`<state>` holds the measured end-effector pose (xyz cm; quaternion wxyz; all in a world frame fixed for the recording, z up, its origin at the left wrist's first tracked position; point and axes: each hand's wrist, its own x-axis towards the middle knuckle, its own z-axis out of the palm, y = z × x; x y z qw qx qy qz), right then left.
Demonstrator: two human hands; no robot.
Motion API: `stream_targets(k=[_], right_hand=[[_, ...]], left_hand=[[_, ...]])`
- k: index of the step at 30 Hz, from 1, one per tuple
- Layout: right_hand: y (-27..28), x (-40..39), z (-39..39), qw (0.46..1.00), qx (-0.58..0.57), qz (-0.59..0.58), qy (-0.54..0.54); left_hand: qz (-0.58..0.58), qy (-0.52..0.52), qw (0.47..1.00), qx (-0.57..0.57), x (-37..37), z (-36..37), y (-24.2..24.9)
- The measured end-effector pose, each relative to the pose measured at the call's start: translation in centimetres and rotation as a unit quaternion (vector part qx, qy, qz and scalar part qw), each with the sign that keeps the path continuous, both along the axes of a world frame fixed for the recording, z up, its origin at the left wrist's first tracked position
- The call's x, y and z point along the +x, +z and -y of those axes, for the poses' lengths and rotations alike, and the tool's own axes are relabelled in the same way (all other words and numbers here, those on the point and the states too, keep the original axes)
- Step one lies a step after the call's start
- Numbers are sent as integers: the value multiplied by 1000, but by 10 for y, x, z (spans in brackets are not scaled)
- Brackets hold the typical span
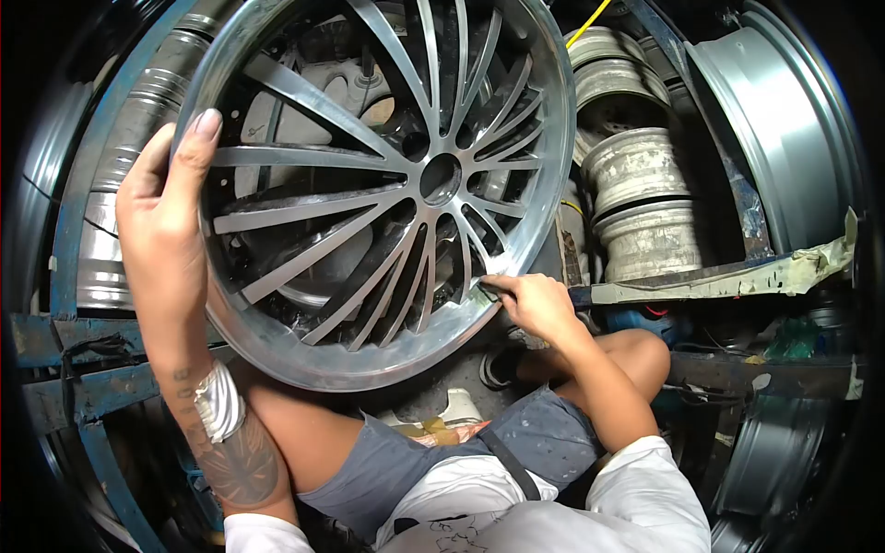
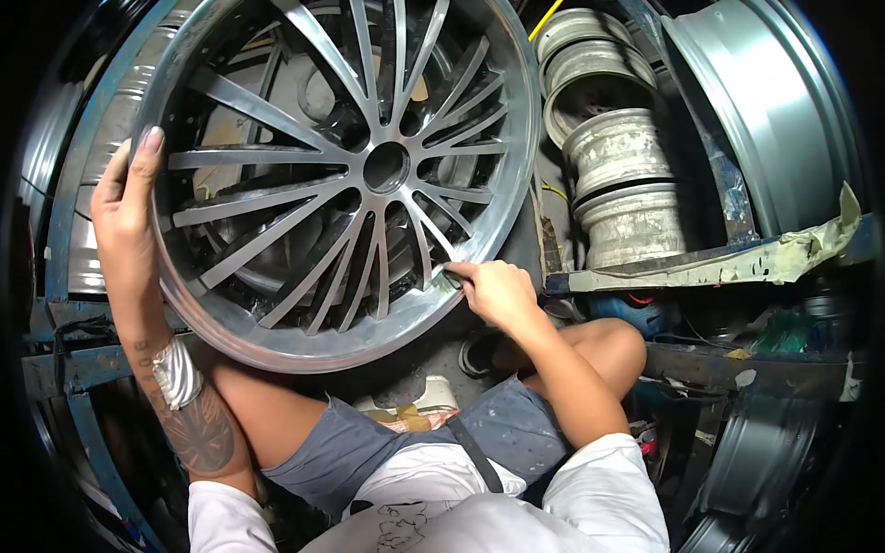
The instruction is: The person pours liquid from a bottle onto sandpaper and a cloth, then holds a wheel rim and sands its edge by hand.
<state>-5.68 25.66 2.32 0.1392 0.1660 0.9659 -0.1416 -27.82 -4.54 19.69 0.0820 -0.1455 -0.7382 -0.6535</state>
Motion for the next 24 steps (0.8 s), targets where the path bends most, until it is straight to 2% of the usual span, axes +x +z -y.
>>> stream_targets(k=[4,7,9,12,15,17,18,21,23,24], right_hand=[[-1,2,10,999,11,27,16],[8,-3,14,999,15,31,17],[8,-6,9,999,-2,40,12],[-3,-2,11,1000,15,5,27],[-6,-9,2,999,30,-20,5],[-8,-6,16,996,65,39,56],[-1,-5,22,994,47,55,77],[-13,-14,2,1000,23,-11,3],[-20,-9,13,994,87,5,66],[-12,-7,19,994,82,26,73]], left_hand=[[22,-38,998,43,-3,10,-6],[7,9,999,46,-1,6,-7],[-6,-13,999,47,-7,13,-11],[-48,26,998,24,-8,10,-15],[-8,-25,996,83,4,-5,-5],[-37,-49,996,69,7,-11,-2],[-49,-63,994,70,9,-14,-1],[-69,-71,994,42,12,-15,-3],[-83,-62,994,36,13,-16,-4],[-90,-55,994,39,15,-21,-3]])
